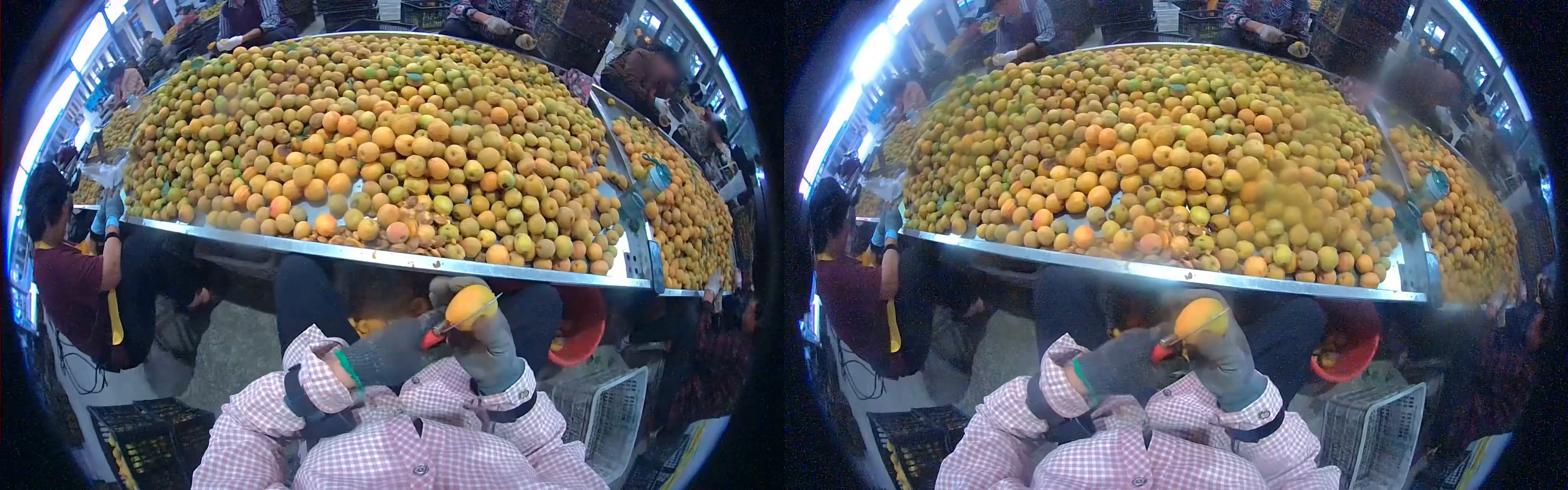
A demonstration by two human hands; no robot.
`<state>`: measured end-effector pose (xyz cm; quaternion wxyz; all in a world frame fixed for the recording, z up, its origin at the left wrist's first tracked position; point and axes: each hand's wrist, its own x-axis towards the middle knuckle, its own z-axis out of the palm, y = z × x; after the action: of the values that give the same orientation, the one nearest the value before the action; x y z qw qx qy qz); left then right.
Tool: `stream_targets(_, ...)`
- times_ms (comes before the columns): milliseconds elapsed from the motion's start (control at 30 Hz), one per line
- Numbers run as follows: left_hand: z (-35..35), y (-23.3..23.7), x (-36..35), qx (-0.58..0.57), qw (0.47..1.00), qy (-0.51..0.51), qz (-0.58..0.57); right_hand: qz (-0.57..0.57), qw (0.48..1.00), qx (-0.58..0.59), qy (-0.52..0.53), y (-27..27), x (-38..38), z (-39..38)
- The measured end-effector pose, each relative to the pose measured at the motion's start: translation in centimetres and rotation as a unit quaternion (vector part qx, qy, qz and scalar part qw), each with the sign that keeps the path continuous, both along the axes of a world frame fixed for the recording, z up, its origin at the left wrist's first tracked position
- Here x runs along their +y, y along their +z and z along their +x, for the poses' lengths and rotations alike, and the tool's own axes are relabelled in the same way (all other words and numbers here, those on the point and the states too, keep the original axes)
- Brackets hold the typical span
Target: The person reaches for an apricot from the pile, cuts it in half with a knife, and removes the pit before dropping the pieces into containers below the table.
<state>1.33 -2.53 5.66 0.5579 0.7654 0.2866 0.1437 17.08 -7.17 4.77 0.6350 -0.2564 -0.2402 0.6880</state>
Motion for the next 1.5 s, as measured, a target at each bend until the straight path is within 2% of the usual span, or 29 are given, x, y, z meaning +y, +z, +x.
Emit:
stream_targets(33,-0.2,0.1,0.3,0.000,1.000,-0.001,-0.001,-0.001,1.000,0.000,-0.001,0.1,0.0,0.2)
stream_targets(133,-0.7,0.7,1.0,0.040,0.999,-0.003,0.023,0.026,0.959,-0.272,-0.076,0.6,0.5,1.0)
stream_targets(233,-0.2,0.6,0.4,0.083,0.996,0.010,-0.027,0.048,0.964,-0.244,-0.093,-0.9,0.4,0.5)
stream_targets(300,0.4,-1.7,-0.4,-0.013,0.999,0.033,0.012,0.062,0.961,-0.245,-0.110,-1.5,-0.1,-0.6)
stream_targets(367,0.7,-2.6,-0.5,-0.011,0.999,0.044,0.021,0.000,0.993,-0.070,-0.092,-1.6,0.0,-1.9)
stream_targets(467,0.7,-3.4,-0.2,-0.013,0.997,0.060,0.051,-0.057,0.995,-0.040,-0.067,-2.7,0.3,-2.1)
stream_targets(500,0.6,-2.9,-0.1,-0.017,0.995,0.067,0.072,-0.010,0.999,-0.013,-0.045,-3.0,0.4,-1.5)
stream_targets(533,0.3,-2.2,0.1,-0.016,0.995,0.069,0.072,-0.010,0.999,-0.013,-0.043,-2.8,0.3,-0.9)
stream_targets(600,-0.1,-0.5,0.5,0.118,0.992,0.023,0.032,0.003,0.989,-0.146,0.001,-2.0,0.3,0.2)
stream_targets(667,-0.1,-1.8,0.3,0.095,0.995,0.027,0.033,0.002,0.988,-0.154,-0.007,-2.4,0.1,0.4)
stream_targets(733,0.1,-2.3,0.2,0.071,0.996,0.033,0.034,0.020,0.969,-0.239,-0.061,-2.6,-0.1,0.0)
stream_targets(767,0.0,-2.2,0.2,0.076,0.996,0.034,0.033,0.020,0.969,-0.239,-0.060,-2.4,0.1,-0.2)
stream_targets(833,-0.2,-2.6,-0.2,0.084,0.995,0.034,0.029,-0.072,0.996,0.007,-0.048,-1.9,0.2,-0.6)
stream_targets(867,-0.3,-3.2,-0.4,0.076,0.996,0.040,0.025,-0.073,0.996,0.008,-0.049,-1.9,0.1,-0.5)
stream_targets(933,-0.3,-2.3,0.2,0.066,0.997,0.042,0.027,-0.019,0.999,-0.048,0.004,-1.6,0.4,0.0)
stream_targets(1000,-0.6,-1.1,0.5,0.199,0.978,0.044,0.036,-0.005,0.999,-0.047,0.011,-0.6,0.2,-0.4)
stream_targets(1067,-0.9,-0.9,0.4,0.181,0.982,0.042,0.024,0.030,0.964,-0.252,-0.080,0.3,0.1,-0.8)
stream_targets(1100,-1.1,-0.8,0.5,0.165,0.985,0.042,0.013,0.025,0.960,-0.268,-0.073,-2.1,0.2,-0.1)
stream_targets(1133,-1.2,-1.1,0.3,0.167,0.985,0.042,0.013,0.026,0.961,-0.267,-0.073,-2.2,0.0,-0.4)
stream_targets(1200,-1.2,-2.1,-0.1,0.080,0.995,0.034,0.038,0.009,0.961,-0.257,-0.098,-2.3,-0.1,-0.7)
stream_targets(1233,-1.1,-2.4,-0.3,0.079,0.996,0.034,0.039,0.009,0.961,-0.257,-0.099,-2.7,-0.2,-1.0)
stream_targets(1300,-0.9,-2.8,-0.7,0.057,0.995,0.076,0.041,0.010,0.986,-0.135,-0.099,-3.7,-0.3,-1.7)
stream_targets(1333,-0.9,-3.1,-0.6,0.057,0.994,0.076,0.044,0.012,0.986,-0.135,-0.100,-3.3,-0.1,-1.6)
stream_targets(1400,-1.1,-3.4,-0.9,0.089,0.991,0.086,0.056,-0.050,0.996,-0.068,-0.021,-2.3,-0.2,-1.6)
stream_targets(1433,-1.2,-2.9,-0.8,0.088,0.991,0.087,0.056,-0.049,0.996,-0.069,-0.020,-2.2,-0.2,-1.6)
stream_targets(1500,-1.4,-1.7,-0.4,0.111,0.991,0.076,-0.016,-0.027,0.972,-0.231,-0.041,-2.0,-0.1,-1.4)
